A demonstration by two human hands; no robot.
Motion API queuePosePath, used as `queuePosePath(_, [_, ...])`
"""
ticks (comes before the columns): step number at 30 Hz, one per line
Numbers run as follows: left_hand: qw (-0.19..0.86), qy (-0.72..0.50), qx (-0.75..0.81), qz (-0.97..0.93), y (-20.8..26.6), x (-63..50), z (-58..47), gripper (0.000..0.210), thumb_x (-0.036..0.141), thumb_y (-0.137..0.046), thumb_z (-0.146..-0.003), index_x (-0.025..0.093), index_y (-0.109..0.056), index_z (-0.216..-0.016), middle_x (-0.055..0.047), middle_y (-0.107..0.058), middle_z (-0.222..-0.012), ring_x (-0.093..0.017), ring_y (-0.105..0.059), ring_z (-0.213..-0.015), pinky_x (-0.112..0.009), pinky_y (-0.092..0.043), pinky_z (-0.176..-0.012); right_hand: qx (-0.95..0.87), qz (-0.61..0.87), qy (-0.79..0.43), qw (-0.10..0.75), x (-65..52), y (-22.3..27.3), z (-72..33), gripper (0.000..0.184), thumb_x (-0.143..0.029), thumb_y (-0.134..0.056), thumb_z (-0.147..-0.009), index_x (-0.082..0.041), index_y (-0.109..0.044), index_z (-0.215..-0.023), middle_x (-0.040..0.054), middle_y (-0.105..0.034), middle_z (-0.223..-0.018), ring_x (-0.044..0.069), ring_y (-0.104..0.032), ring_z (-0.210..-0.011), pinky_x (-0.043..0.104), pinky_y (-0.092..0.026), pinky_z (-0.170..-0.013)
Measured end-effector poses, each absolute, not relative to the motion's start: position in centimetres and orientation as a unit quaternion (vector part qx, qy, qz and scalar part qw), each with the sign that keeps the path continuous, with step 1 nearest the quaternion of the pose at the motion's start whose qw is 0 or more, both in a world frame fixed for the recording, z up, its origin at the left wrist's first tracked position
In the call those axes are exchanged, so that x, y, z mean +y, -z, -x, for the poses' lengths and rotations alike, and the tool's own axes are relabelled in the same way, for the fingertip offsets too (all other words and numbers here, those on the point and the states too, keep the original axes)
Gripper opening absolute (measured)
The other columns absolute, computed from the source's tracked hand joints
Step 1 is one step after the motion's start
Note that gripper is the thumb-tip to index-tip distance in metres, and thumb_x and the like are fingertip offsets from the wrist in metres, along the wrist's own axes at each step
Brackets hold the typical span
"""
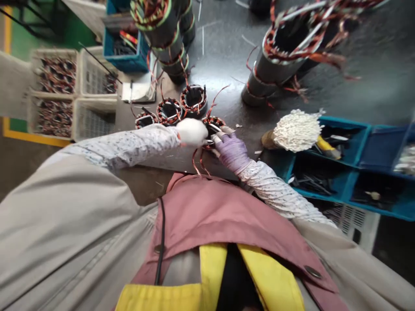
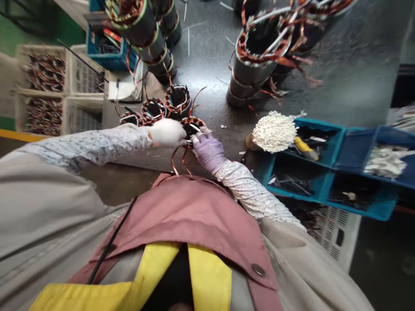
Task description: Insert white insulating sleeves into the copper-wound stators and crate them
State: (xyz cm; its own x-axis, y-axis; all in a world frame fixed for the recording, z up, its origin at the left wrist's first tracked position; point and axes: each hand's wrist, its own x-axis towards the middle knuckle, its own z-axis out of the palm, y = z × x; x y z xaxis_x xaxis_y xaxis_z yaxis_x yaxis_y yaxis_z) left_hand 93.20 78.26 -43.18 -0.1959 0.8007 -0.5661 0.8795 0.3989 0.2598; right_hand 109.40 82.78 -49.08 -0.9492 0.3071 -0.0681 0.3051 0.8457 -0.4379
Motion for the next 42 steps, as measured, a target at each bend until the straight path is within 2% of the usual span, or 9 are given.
queuePosePath(4, [0.452, -0.066, 0.758, -0.465, 40.7, 76.2, -94.6, 0.026, 0.038, -0.062, -0.082, 0.016, -0.071, -0.071, -0.001, -0.058, -0.058, -0.015, -0.057, -0.059, -0.028, -0.05, -0.064, -0.914, 0.229, -0.332, 0.034, 82.6, 50.0, -109.2, 0.037, -0.025, -0.056, -0.094, -0.012, -0.067, -0.127, 0.0193, -0.065, -0.133, 0.032, -0.053, -0.133, 0.046, -0.052, -0.103])
queuePosePath(7, [0.372, -0.183, 0.765, -0.493, 39.4, 74.6, -95.5, 0.036, 0.04, -0.047, -0.094, 0.016, -0.073, -0.086, -0.005, -0.069, -0.081, -0.015, -0.063, -0.073, -0.029, -0.054, -0.073, -0.862, 0.243, -0.412, 0.168, 82.9, 51.7, -110.9, 0.035, -0.034, -0.058, -0.091, -0.016, -0.07, -0.119, 0.0155, -0.069, -0.126, 0.029, -0.059, -0.126, 0.045, -0.053, -0.103])
queuePosePath(10, [0.277, -0.078, 0.75, -0.595, 40.7, 73.7, -95.5, 0.027, 0.036, -0.056, -0.091, 0.017, -0.075, -0.09, -0.011, -0.07, -0.119, -0.023, -0.064, -0.109, -0.037, -0.051, -0.098, -0.734, 0.322, -0.456, 0.388, 83.4, 53.4, -111.9, 0.04, -0.043, -0.048, -0.096, -0.018, -0.07, -0.118, 0.0137, -0.071, -0.122, 0.026, -0.064, -0.119, 0.046, -0.05, -0.108])
queuePosePath(13, [0.254, 0.097, 0.7, -0.66, 43.7, 74.3, -95.5, 0.032, 0.029, -0.061, -0.087, 0.014, -0.072, -0.112, -0.015, -0.061, -0.14, -0.029, -0.053, -0.132, -0.042, -0.042, -0.112, -0.584, 0.404, -0.539, 0.453, 83.8, 53.5, -109.2, 0.046, -0.048, -0.039, -0.098, -0.017, -0.072, -0.106, 0.0113, -0.075, -0.105, 0.024, -0.071, -0.101, 0.045, -0.055, -0.098])
queuePosePath(22, [0.376, 0.144, 0.668, -0.626, 45.2, 76.9, -94.3, 0.045, 0.044, -0.057, -0.09, 0.019, -0.067, -0.126, -0.014, -0.072, -0.113, -0.029, -0.069, -0.097, -0.035, -0.05, -0.075, -0.679, 0.362, -0.594, 0.235, 88.0, 49.3, -100.0, 0.045, -0.054, -0.049, -0.097, -0.017, -0.074, -0.093, 0.0062, -0.075, -0.097, 0.019, -0.068, -0.096, 0.036, -0.052, -0.091])
queuePosePath(27, [0.376, -0.115, 0.63, -0.669, 42.9, 74.9, -89.2, 0.025, 0.041, -0.064, -0.087, 0.023, -0.08, -0.095, -0.007, -0.072, -0.108, -0.022, -0.066, -0.096, -0.032, -0.05, -0.084, -0.559, 0.505, -0.554, 0.353, 88.3, 51.2, -108.7, 0.042, -0.045, -0.047, -0.096, -0.013, -0.071, -0.106, 0.0121, -0.073, -0.108, 0.019, -0.067, -0.095, 0.035, -0.055, -0.081])
queuePosePath(31, [0.369, -0.26, 0.731, -0.513, 42.6, 69.9, -86.0, 0.029, 0.04, -0.059, -0.09, 0.02, -0.08, -0.092, -0.006, -0.073, -0.096, -0.018, -0.065, -0.086, -0.032, -0.052, -0.082, -0.718, 0.495, -0.416, 0.258, 84.5, 53.1, -112.3, 0.028, -0.036, -0.057, -0.089, -0.017, -0.075, -0.1, 0.012, -0.074, -0.105, 0.025, -0.067, -0.1, 0.044, -0.052, -0.095])
queuePosePath(37, [0.309, 0.022, 0.784, -0.538, 47.5, 66.1, -86.2, 0.032, 0.044, -0.059, -0.091, 0.024, -0.08, -0.104, -0.01, -0.068, -0.114, -0.027, -0.064, -0.102, -0.034, -0.049, -0.084, -0.882, 0.385, -0.257, 0.092, 81.2, 52.4, -107.5, 0.022, -0.033, -0.065, -0.088, -0.02, -0.079, -0.098, 0.0126, -0.069, -0.125, 0.034, -0.049, -0.13, 0.057, -0.034, -0.112])
queuePosePath(42, [0.307, 0.176, 0.799, -0.486, 50.2, 66.0, -86.7, 0.041, 0.044, -0.054, -0.094, 0.021, -0.07, -0.123, -0.015, -0.068, -0.12, -0.03, -0.064, -0.105, -0.035, -0.046, -0.083, -0.898, 0.338, -0.282, -0.01, 80.3, 53.5, -103.9, 0.018, -0.031, -0.066, -0.089, -0.02, -0.08, -0.09, 0.0095, -0.074, -0.112, 0.034, -0.048, -0.131, 0.056, -0.033, -0.113])
